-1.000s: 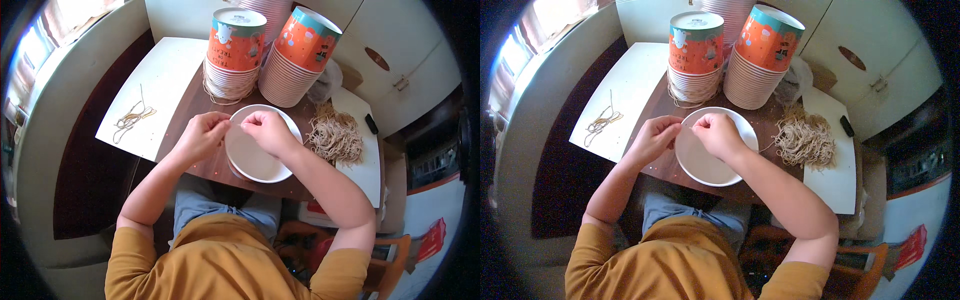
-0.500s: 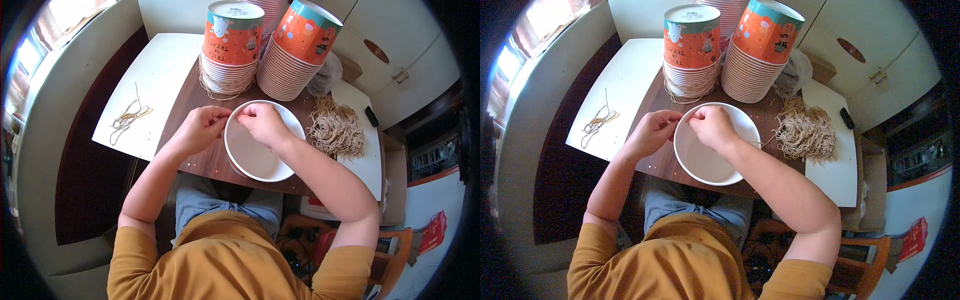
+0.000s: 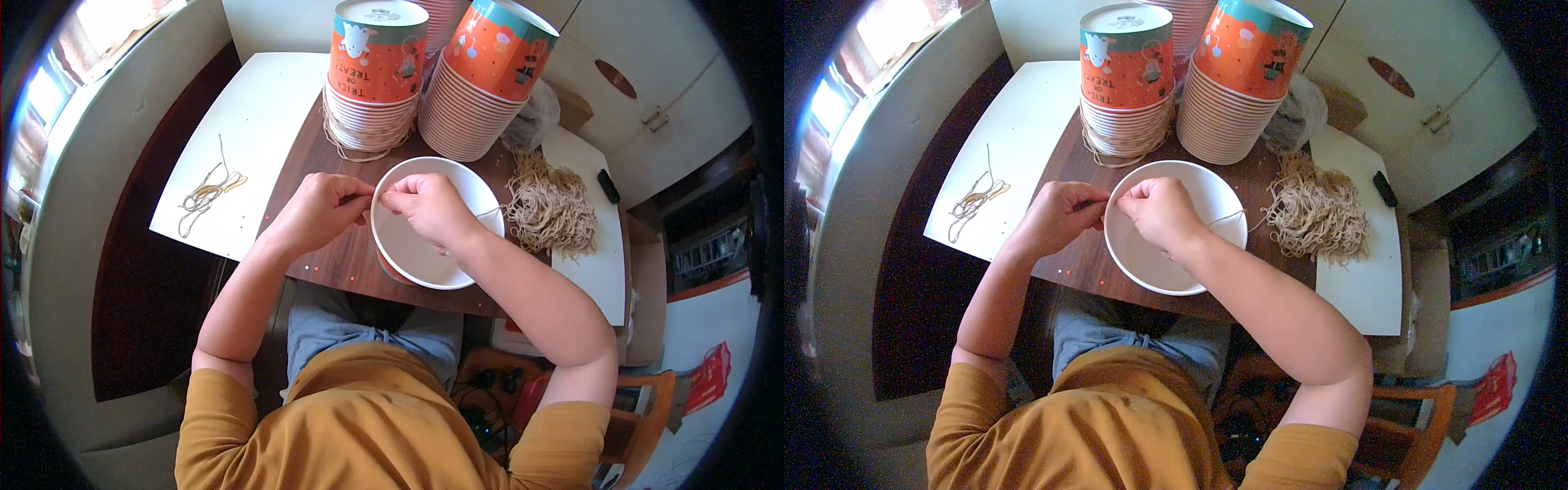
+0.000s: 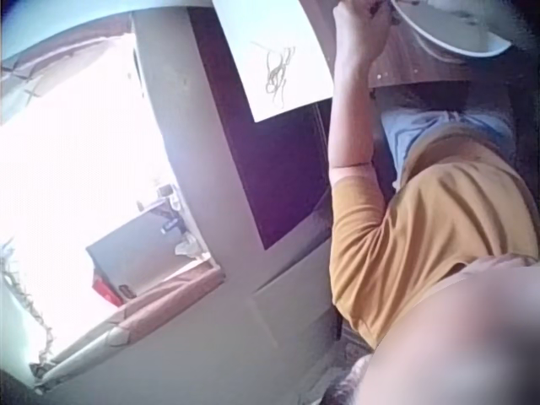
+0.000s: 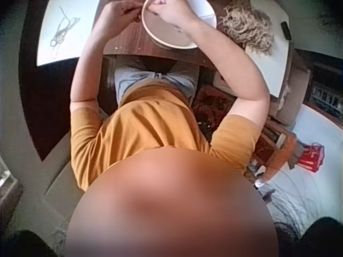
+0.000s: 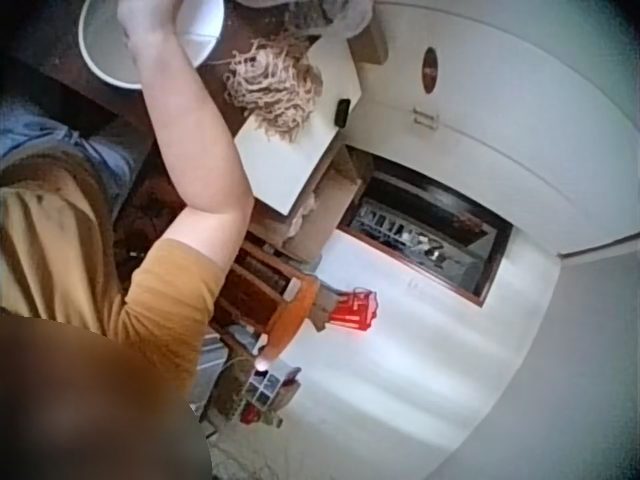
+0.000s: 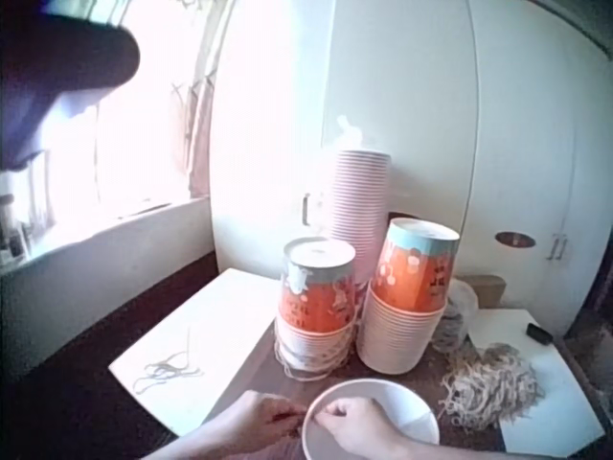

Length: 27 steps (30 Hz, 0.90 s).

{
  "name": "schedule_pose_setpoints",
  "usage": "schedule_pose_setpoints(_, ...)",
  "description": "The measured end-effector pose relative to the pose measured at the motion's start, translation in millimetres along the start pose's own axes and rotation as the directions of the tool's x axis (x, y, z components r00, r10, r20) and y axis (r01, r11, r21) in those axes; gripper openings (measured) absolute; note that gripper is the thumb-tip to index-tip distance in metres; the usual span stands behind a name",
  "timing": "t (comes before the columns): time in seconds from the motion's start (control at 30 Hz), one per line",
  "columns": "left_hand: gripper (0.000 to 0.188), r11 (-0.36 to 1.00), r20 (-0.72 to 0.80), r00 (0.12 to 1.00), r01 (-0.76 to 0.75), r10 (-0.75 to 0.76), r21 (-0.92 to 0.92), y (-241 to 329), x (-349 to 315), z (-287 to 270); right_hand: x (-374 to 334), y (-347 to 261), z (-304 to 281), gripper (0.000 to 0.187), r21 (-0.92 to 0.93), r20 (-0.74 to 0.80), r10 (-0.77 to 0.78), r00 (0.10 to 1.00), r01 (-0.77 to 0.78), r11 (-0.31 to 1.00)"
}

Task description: The person is manually attaching and tying thin string handles to the rims of paper buckets.

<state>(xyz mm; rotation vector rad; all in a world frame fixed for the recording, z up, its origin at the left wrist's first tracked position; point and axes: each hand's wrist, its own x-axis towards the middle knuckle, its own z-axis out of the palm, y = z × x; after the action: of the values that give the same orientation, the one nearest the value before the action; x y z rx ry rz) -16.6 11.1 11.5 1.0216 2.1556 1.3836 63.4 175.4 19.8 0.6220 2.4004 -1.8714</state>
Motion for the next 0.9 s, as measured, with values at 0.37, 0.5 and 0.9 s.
schedule_pose_setpoints(0.37, 0.018, 1.000, -0.001, 1.000, 0.019, -0.019, 0.024, 7.4, -4.2, -0.7, 2.2, 10.3, 5.3, 0.015, 0.109, -0.009, -0.039, 0.999, 0.040, 0.993)
schedule_pose_setpoints(0.5, 0.017, 0.999, -0.032, 0.999, -0.017, 0.018, 0.038, 5.6, -5.1, 1.1, -3.9, -2.7, 3.7, 0.015, 0.039, 0.021, 0.040, 0.999, -0.041, 0.998)
schedule_pose_setpoints(0.9, 0.013, 0.980, -0.125, 0.979, -0.142, 0.159, 0.138, 3.4, -9.5, 7.9, -7.2, -13.7, -18.2, 0.024, -0.017, 0.271, 0.168, 0.948, -0.170, 0.985)
